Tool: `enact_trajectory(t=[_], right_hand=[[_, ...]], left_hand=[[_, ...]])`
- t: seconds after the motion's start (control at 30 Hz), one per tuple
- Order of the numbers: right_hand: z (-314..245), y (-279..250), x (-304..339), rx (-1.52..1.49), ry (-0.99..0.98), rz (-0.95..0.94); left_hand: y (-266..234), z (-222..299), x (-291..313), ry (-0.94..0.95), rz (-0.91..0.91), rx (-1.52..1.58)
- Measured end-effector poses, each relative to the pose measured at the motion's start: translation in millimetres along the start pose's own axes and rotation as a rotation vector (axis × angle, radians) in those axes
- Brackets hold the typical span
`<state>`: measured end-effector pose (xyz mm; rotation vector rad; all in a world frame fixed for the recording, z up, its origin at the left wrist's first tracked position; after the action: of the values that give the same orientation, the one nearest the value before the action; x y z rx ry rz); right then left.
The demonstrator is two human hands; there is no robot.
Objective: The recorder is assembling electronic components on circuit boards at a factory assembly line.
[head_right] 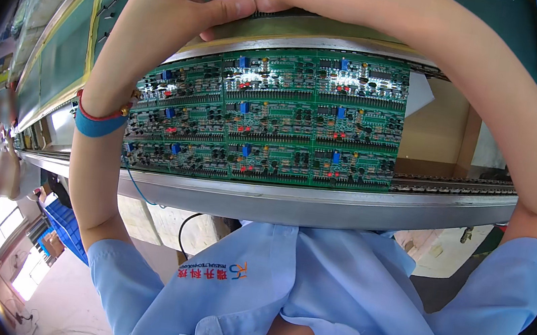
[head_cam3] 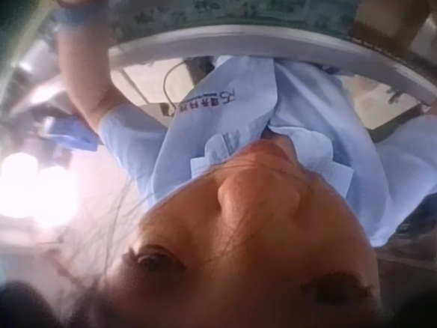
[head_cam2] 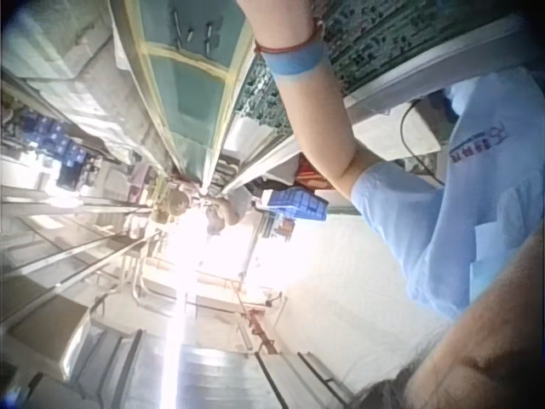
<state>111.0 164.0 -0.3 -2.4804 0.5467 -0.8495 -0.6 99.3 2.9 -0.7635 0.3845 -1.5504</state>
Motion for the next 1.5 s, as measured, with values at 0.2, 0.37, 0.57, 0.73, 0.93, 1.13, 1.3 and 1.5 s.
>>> enact_trajectory(t=[0.2, 0.37, 0.57, 0.73, 0.93, 1.13, 1.3, 1.5], right_hand=[[1.8, -3.6, -3.4, -0.001, 0.084, -0.101], [-15.5, -8.4, 7.4, 0.084, 0.019, -0.094], [-12.7, -5.0, 7.7, 0.124, -0.094, -0.012], [-18.0, -6.3, 10.6, 0.161, 0.019, 0.024], [15.5, 8.1, 11.1, 0.101, -0.415, 0.302], [-18.9, 7.6, 56.6, 0.312, -0.768, 0.532], [-30.3, 4.4, 62.2, 0.489, -0.819, 0.583], [-14.0, 18.6, 53.3, 0.610, -1.323, 1.006]], left_hand=[[-1.8, 17.8, -12.9, -0.344, -0.168, -0.115], [-5.9, 17.8, -16.6, -0.390, -0.186, -0.234], [-1.9, 21.4, -14.6, -0.351, -0.113, -0.239], [-1.6, 27.8, -10.2, -0.337, -0.084, -0.276], [7.6, -7.9, 11.7, -0.238, 0.063, -0.035], [7.6, 26.6, 32.8, 0.398, 0.317, -0.303], [14.4, 44.0, 48.5, 0.724, 0.572, -0.664], [35.9, 44.4, 55.9, 0.902, 0.705, -0.897]])
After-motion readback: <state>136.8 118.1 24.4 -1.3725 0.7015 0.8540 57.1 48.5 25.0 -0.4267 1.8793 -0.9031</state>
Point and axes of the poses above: each hand's wrist, its own x-axis away from the middle knuckle, its own y-axis out of the palm, z = x × y, the point moved 8 cm from there along -x, towards the middle knuckle, and after that the axes turned 2 degrees about -z, right-handed, at the moved point
